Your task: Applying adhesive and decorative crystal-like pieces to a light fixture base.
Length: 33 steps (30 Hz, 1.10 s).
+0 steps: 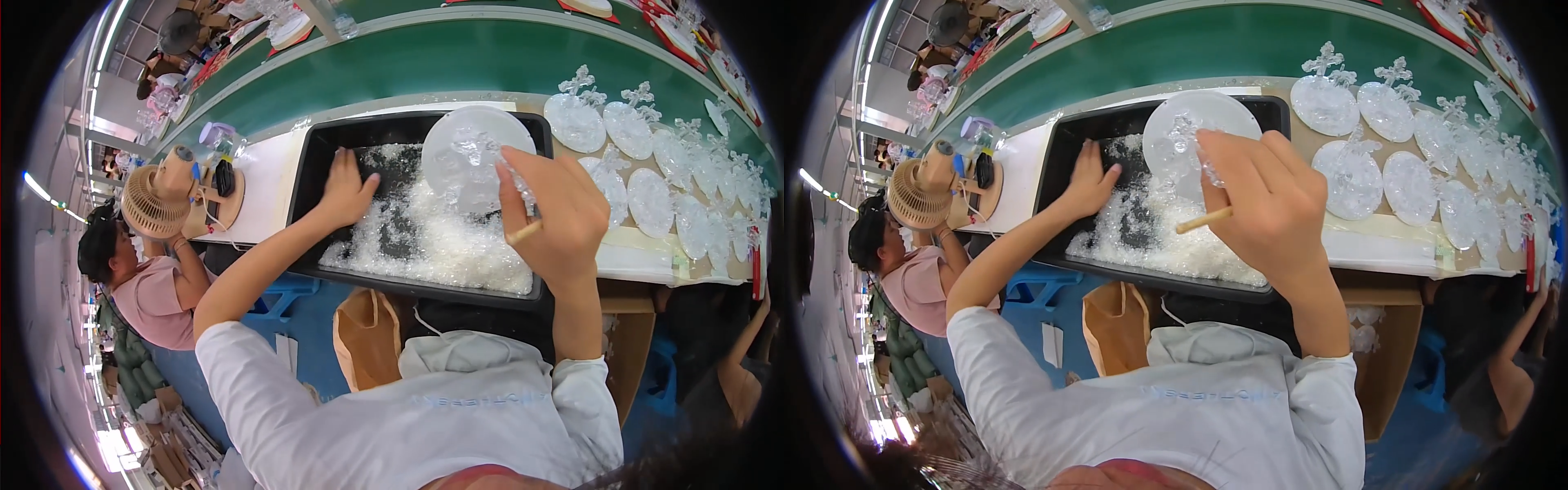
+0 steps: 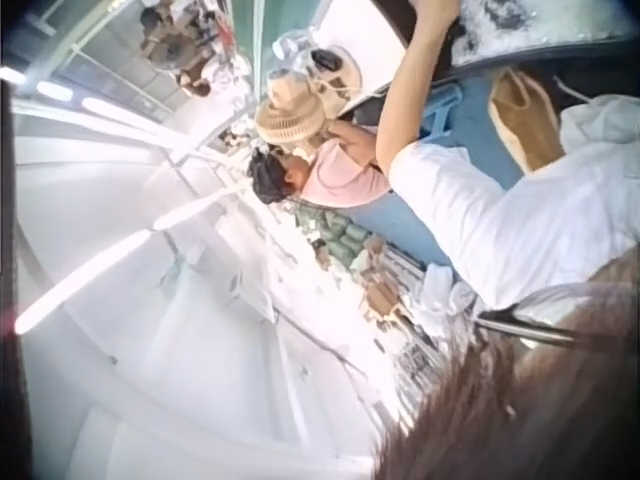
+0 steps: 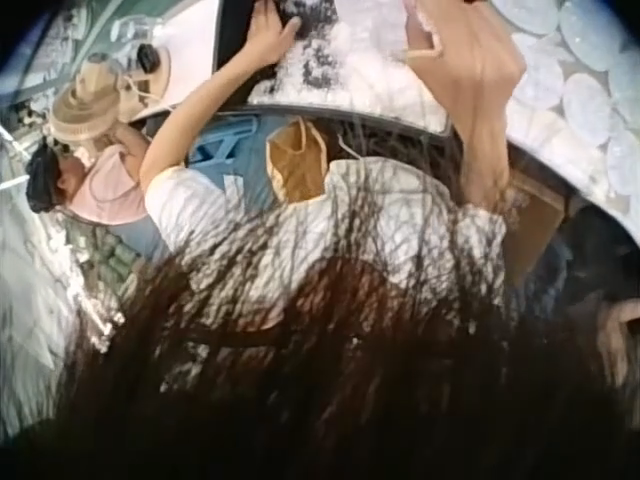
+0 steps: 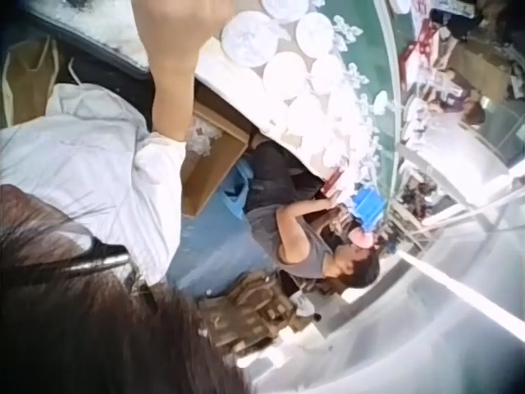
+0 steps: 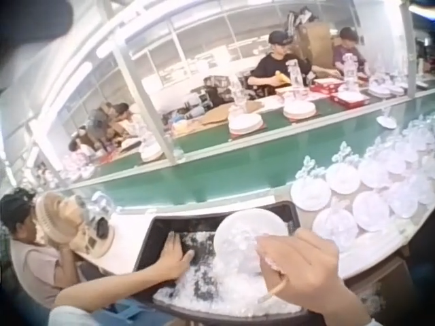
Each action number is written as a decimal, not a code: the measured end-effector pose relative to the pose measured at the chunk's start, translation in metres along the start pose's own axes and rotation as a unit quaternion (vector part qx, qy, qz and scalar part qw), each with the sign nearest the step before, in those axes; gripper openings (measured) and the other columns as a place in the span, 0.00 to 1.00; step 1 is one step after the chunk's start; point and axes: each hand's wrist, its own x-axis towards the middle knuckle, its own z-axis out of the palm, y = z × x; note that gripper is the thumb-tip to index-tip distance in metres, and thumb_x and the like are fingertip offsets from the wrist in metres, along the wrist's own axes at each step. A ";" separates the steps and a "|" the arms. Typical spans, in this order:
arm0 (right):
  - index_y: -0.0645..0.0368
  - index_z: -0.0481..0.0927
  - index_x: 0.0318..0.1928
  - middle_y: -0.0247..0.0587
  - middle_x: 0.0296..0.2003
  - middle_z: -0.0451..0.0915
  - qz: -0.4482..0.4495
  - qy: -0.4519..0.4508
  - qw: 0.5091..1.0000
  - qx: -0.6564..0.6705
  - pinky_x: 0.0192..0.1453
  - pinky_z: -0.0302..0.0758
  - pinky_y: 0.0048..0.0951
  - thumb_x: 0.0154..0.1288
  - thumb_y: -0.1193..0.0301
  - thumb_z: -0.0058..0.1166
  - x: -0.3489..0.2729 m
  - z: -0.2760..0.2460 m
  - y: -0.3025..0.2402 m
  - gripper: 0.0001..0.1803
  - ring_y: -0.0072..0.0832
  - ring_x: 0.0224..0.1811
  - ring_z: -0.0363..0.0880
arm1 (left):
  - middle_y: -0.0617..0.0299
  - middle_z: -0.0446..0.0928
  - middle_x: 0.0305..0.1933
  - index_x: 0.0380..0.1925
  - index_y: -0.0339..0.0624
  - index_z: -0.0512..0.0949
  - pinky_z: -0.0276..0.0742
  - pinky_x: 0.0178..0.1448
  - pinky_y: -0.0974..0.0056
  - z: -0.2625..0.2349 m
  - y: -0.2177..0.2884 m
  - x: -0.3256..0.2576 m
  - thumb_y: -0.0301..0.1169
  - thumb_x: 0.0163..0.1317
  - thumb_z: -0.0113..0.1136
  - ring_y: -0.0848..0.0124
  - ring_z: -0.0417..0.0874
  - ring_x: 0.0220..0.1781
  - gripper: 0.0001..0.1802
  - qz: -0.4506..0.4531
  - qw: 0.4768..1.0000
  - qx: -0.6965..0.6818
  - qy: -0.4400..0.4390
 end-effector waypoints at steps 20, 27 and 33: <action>0.64 0.84 0.34 0.42 0.27 0.84 0.065 0.085 0.986 -0.126 0.28 0.73 0.28 0.50 0.83 0.68 -0.002 -0.059 0.016 0.09 0.35 0.23 0.78 | 0.40 0.55 0.76 0.71 0.30 0.55 0.47 0.79 0.51 -0.028 0.077 0.017 0.41 0.68 0.49 0.46 0.54 0.78 0.37 0.407 0.868 -0.270 -0.088; 0.65 0.84 0.34 0.43 0.26 0.84 0.009 0.074 0.989 -0.125 0.25 0.71 0.27 0.48 0.84 0.69 -0.008 -0.085 0.021 0.10 0.34 0.20 0.76 | 0.41 0.58 0.75 0.70 0.32 0.59 0.51 0.78 0.50 -0.016 0.117 0.041 0.48 0.67 0.47 0.48 0.58 0.76 0.39 0.508 0.788 -0.302 -0.174; 0.67 0.83 0.35 0.45 0.26 0.84 -0.015 0.093 0.991 -0.094 0.21 0.66 0.26 0.47 0.86 0.68 -0.007 -0.079 0.028 0.12 0.33 0.18 0.75 | 0.41 0.63 0.72 0.67 0.32 0.65 0.55 0.76 0.50 -0.029 0.140 0.089 0.44 0.67 0.48 0.46 0.62 0.74 0.34 0.504 0.799 -0.313 -0.095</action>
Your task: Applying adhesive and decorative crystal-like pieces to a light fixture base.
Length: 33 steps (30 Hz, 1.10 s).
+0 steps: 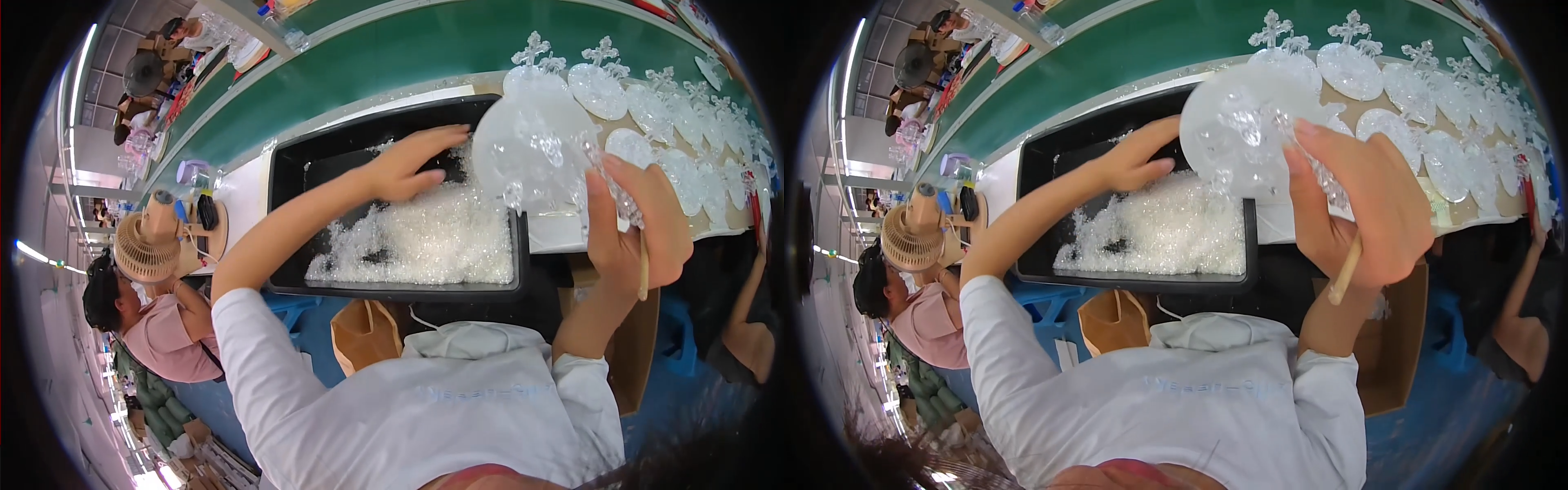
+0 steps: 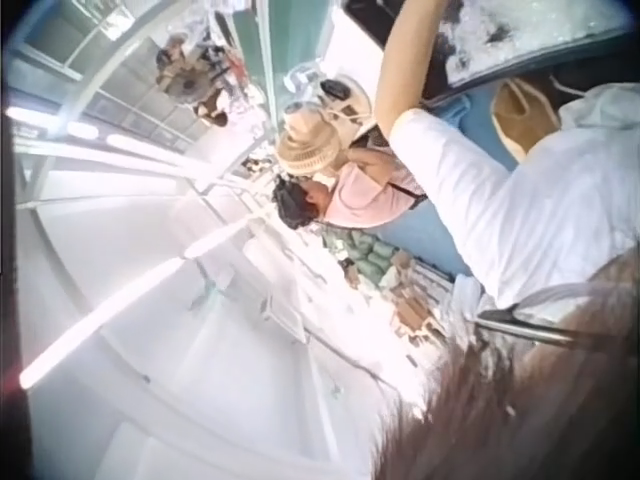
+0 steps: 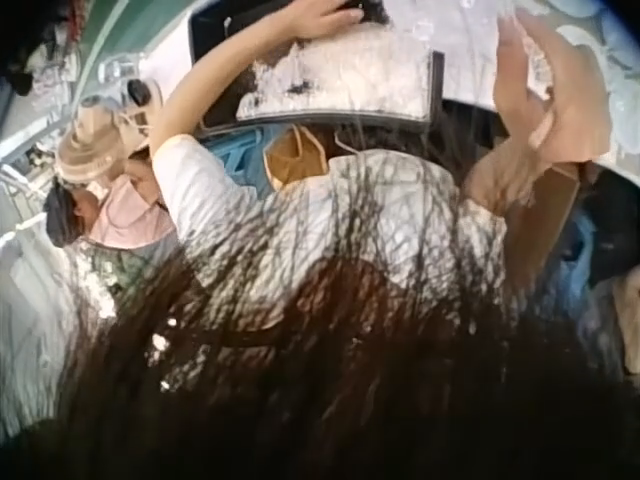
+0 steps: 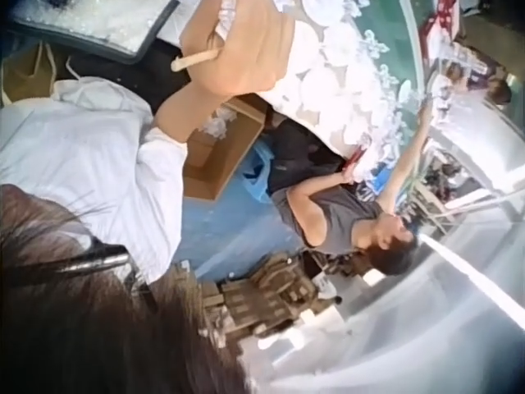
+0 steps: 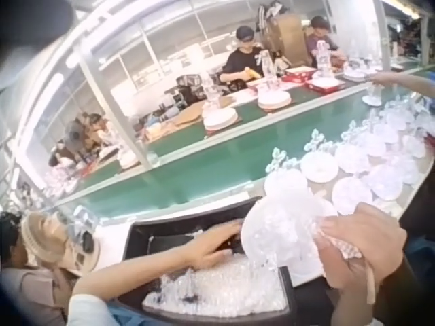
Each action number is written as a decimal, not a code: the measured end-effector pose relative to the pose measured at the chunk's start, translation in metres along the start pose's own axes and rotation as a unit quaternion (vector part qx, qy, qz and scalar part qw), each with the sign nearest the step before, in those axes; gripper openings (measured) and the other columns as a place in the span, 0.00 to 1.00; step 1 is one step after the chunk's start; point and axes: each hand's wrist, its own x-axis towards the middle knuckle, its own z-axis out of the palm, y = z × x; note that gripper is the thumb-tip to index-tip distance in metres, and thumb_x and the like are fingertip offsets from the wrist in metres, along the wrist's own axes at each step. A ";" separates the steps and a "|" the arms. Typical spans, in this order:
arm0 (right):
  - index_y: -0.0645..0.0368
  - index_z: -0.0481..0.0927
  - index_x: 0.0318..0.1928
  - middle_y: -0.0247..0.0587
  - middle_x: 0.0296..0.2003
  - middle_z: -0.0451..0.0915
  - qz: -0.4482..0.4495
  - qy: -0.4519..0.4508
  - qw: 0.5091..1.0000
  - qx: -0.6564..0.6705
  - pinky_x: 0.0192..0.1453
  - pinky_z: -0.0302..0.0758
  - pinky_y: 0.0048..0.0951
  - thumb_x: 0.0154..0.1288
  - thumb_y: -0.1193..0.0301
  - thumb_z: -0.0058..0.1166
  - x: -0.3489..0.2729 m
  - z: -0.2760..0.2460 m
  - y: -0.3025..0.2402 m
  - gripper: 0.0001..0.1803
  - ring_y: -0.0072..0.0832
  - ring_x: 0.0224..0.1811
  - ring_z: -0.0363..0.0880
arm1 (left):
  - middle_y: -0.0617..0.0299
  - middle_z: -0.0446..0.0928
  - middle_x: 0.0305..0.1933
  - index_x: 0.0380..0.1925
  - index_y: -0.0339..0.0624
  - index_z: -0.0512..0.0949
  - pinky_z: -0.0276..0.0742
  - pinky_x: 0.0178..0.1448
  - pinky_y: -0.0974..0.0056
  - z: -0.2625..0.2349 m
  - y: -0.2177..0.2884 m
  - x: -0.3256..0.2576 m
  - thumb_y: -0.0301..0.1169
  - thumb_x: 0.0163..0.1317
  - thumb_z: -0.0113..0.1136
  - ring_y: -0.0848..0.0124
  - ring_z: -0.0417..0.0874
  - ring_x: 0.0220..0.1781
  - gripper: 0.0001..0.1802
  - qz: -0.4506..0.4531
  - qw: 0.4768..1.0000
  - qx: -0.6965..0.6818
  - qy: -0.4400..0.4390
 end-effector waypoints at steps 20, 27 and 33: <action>0.64 0.84 0.38 0.44 0.31 0.86 0.010 -0.084 0.996 0.010 0.29 0.74 0.25 0.50 0.83 0.70 0.009 0.009 -0.004 0.13 0.34 0.23 0.79 | 0.40 0.57 0.74 0.69 0.34 0.62 0.51 0.77 0.48 0.026 0.061 -0.024 0.44 0.65 0.52 0.45 0.58 0.76 0.36 0.005 0.977 -0.092 -0.193; 0.60 0.78 0.35 0.39 0.27 0.82 -0.052 -0.348 0.936 -0.003 0.29 0.77 0.32 0.52 0.78 0.63 -0.002 0.074 -0.018 0.09 0.35 0.27 0.81 | 0.41 0.61 0.70 0.69 0.38 0.61 0.62 0.73 0.49 -0.025 0.097 -0.072 0.42 0.59 0.62 0.46 0.65 0.71 0.40 -0.188 0.973 -0.033 -0.129; 0.62 0.75 0.35 0.49 0.27 0.82 0.028 -0.533 0.844 -0.059 0.32 0.79 0.40 0.57 0.75 0.59 -0.012 0.094 -0.020 0.08 0.45 0.28 0.82 | 0.43 0.64 0.65 0.66 0.38 0.63 0.69 0.67 0.54 -0.014 0.131 -0.087 0.42 0.55 0.69 0.47 0.73 0.61 0.41 -0.496 0.852 0.081 -0.146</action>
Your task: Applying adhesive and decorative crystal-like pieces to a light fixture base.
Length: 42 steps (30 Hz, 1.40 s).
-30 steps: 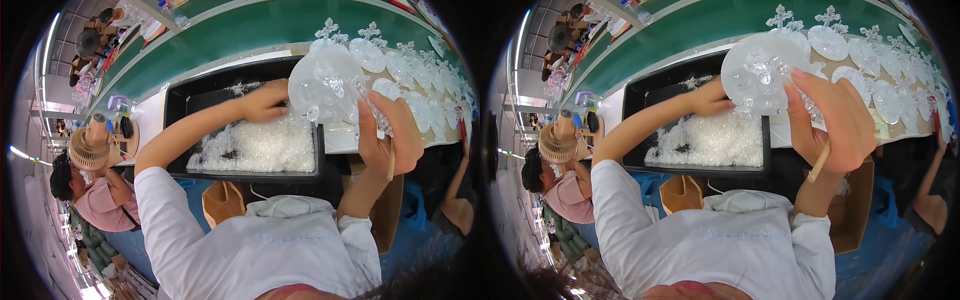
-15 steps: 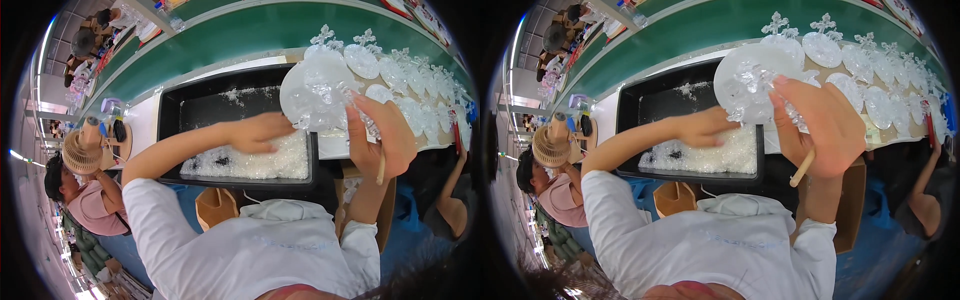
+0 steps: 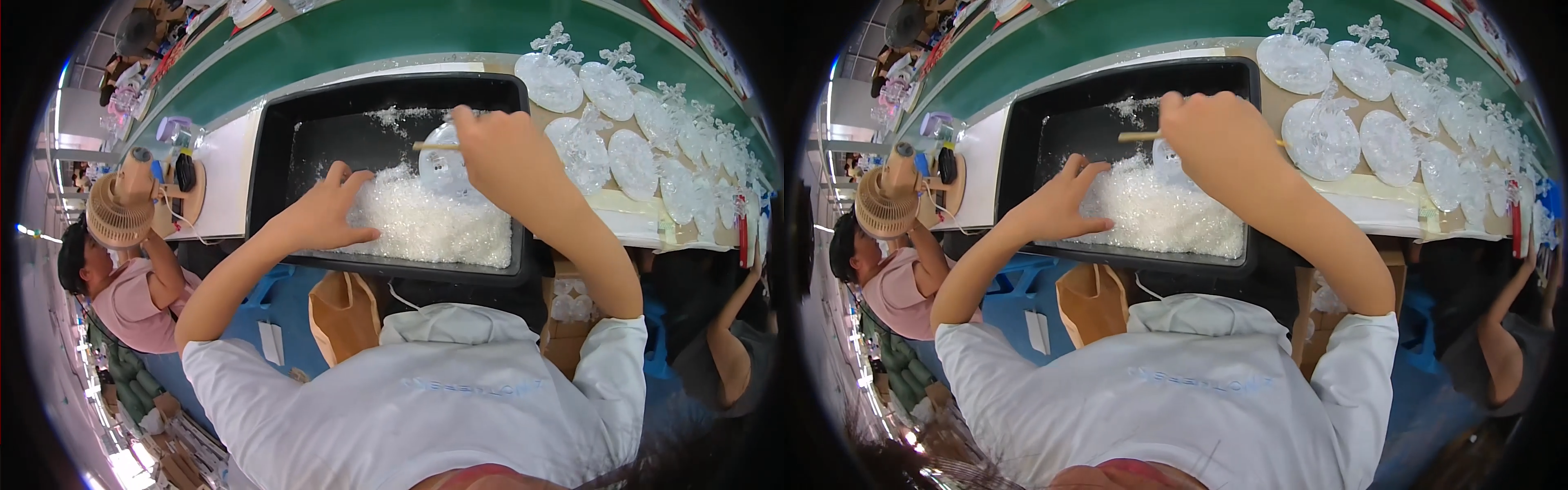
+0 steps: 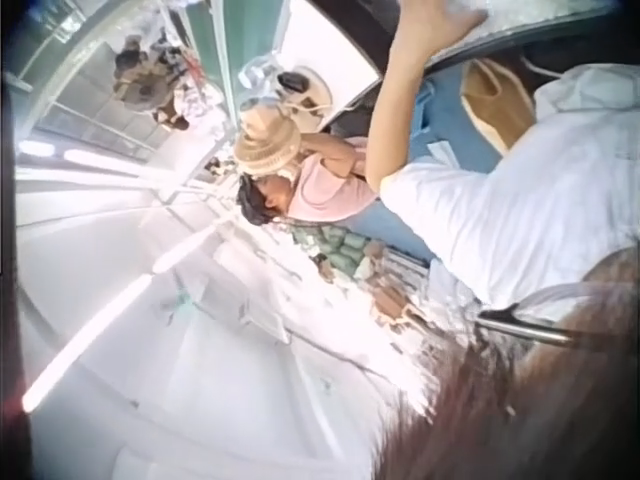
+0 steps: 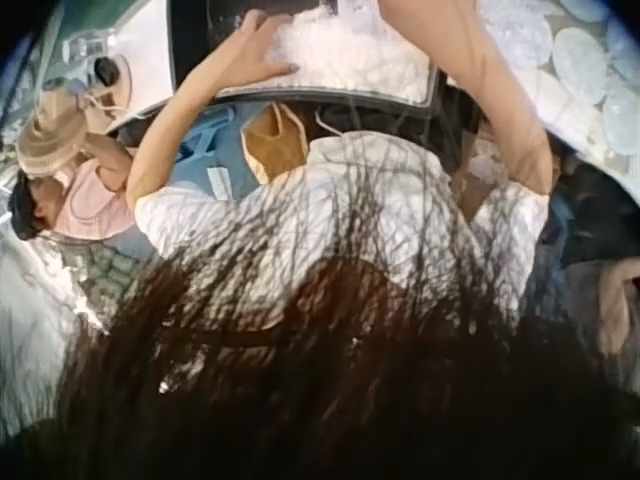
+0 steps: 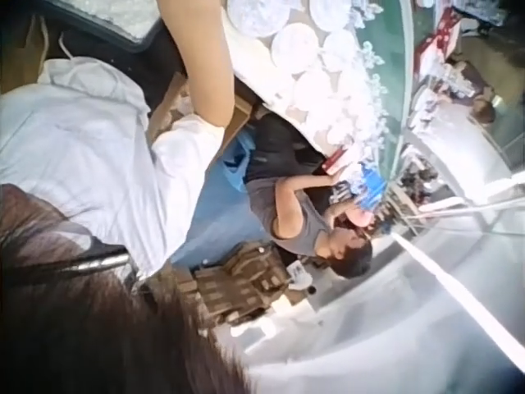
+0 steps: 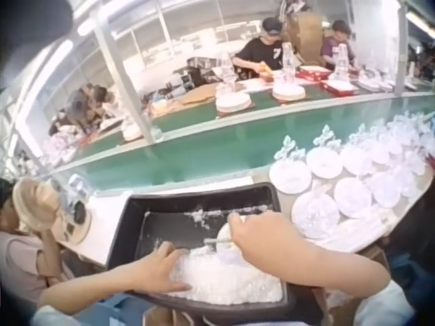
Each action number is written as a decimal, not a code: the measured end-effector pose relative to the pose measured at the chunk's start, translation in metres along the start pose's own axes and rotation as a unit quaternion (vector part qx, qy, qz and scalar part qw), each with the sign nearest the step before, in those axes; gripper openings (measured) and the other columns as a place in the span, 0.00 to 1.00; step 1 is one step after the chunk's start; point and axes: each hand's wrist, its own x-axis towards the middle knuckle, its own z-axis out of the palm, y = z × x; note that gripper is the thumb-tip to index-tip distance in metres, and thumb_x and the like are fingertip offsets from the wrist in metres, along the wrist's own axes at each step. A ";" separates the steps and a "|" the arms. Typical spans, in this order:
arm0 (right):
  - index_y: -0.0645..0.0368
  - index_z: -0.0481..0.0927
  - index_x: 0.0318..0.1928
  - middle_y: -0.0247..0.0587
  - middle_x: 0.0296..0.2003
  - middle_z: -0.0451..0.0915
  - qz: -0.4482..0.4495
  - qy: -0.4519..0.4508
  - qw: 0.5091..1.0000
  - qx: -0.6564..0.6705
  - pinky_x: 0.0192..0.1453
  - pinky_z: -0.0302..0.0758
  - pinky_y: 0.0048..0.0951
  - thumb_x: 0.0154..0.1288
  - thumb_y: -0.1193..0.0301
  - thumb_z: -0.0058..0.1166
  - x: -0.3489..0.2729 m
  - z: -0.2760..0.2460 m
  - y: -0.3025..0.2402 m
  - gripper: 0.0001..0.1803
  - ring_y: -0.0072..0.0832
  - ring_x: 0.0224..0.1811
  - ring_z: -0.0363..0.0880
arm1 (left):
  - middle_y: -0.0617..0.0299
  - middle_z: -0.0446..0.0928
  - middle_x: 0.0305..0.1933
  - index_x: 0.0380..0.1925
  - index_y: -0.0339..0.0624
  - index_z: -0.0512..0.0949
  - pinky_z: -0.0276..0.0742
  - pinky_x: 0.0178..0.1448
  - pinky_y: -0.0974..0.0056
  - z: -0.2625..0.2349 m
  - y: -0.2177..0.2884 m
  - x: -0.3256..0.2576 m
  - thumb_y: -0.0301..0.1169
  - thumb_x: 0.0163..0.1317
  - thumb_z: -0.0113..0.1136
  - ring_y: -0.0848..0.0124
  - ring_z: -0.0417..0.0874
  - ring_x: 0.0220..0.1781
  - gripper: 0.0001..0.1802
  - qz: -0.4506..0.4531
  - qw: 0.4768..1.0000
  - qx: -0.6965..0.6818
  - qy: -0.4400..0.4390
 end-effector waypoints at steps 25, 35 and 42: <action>0.52 0.72 0.64 0.52 0.22 0.80 -0.057 -0.058 0.991 0.110 0.40 0.78 0.43 0.61 0.59 0.63 0.002 -0.008 -0.005 0.32 0.48 0.30 0.82 | 0.47 0.78 0.44 0.60 0.35 0.69 0.77 0.54 0.59 0.030 0.023 0.041 0.41 0.43 0.78 0.58 0.81 0.49 0.45 0.086 0.960 -0.205 0.169; 0.56 0.72 0.65 0.55 0.29 0.83 -0.093 0.007 0.977 0.191 0.41 0.80 0.40 0.59 0.74 0.53 0.009 0.022 -0.023 0.30 0.48 0.31 0.83 | 0.53 0.74 0.49 0.57 0.38 0.70 0.79 0.51 0.60 0.030 0.026 0.035 0.37 0.44 0.76 0.63 0.82 0.46 0.39 0.099 0.952 -0.244 0.159; 0.63 0.83 0.46 0.42 0.25 0.83 0.110 -0.119 0.893 0.420 0.32 0.77 0.28 0.64 0.61 0.59 0.013 0.000 -0.013 0.18 0.25 0.25 0.82 | 0.54 0.77 0.45 0.51 0.37 0.74 0.78 0.51 0.62 0.007 0.031 0.024 0.29 0.51 0.69 0.64 0.83 0.47 0.26 0.140 0.923 -0.290 0.212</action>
